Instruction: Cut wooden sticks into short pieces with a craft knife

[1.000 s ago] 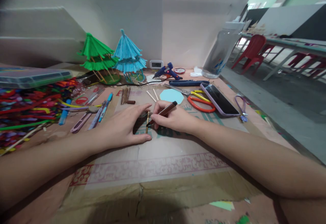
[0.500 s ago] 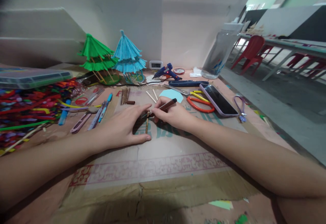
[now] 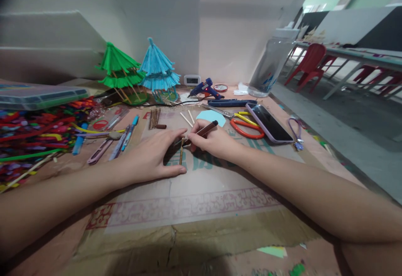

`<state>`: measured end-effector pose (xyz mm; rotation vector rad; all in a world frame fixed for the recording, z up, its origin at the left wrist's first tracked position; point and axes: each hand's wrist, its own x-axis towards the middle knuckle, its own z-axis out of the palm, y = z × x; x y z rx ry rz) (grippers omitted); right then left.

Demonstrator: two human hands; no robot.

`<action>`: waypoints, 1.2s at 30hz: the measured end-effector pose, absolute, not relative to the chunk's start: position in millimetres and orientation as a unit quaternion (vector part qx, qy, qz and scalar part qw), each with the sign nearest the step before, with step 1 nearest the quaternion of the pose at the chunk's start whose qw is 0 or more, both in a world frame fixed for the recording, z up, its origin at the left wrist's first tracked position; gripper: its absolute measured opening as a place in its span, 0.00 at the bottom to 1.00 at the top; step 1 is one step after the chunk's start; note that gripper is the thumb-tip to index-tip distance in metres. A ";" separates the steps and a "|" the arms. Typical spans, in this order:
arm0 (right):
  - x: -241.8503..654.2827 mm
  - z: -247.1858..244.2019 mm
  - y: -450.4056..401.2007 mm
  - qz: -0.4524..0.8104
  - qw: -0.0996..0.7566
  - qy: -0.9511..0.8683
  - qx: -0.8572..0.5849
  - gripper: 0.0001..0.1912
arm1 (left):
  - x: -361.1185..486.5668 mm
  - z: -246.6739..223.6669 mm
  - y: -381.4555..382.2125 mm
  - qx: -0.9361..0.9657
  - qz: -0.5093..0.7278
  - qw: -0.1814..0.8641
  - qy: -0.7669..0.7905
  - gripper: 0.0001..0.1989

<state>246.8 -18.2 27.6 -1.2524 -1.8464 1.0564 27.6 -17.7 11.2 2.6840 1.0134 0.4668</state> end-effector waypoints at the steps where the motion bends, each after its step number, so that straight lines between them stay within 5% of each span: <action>1: 246.5 27.9 -18.0 0.395 0.330 -0.707 -0.486 0.09 | 27.3 10.9 -17.5 0.917 0.160 0.117 0.346 0.43; 14: 253.3 22.4 -13.3 0.418 0.380 -0.682 -0.464 0.10 | 24.7 8.9 -17.0 0.919 0.178 0.088 0.340 0.49; 19: 256.5 19.7 -6.4 0.431 0.419 -0.660 -0.450 0.11 | 22.9 12.0 -27.1 0.941 0.156 -0.044 0.297 0.13; 36: 252.2 25.1 -12.5 0.432 0.362 -0.669 -0.485 0.09 | 30.5 3.5 -43.8 0.944 0.154 -0.144 0.253 0.12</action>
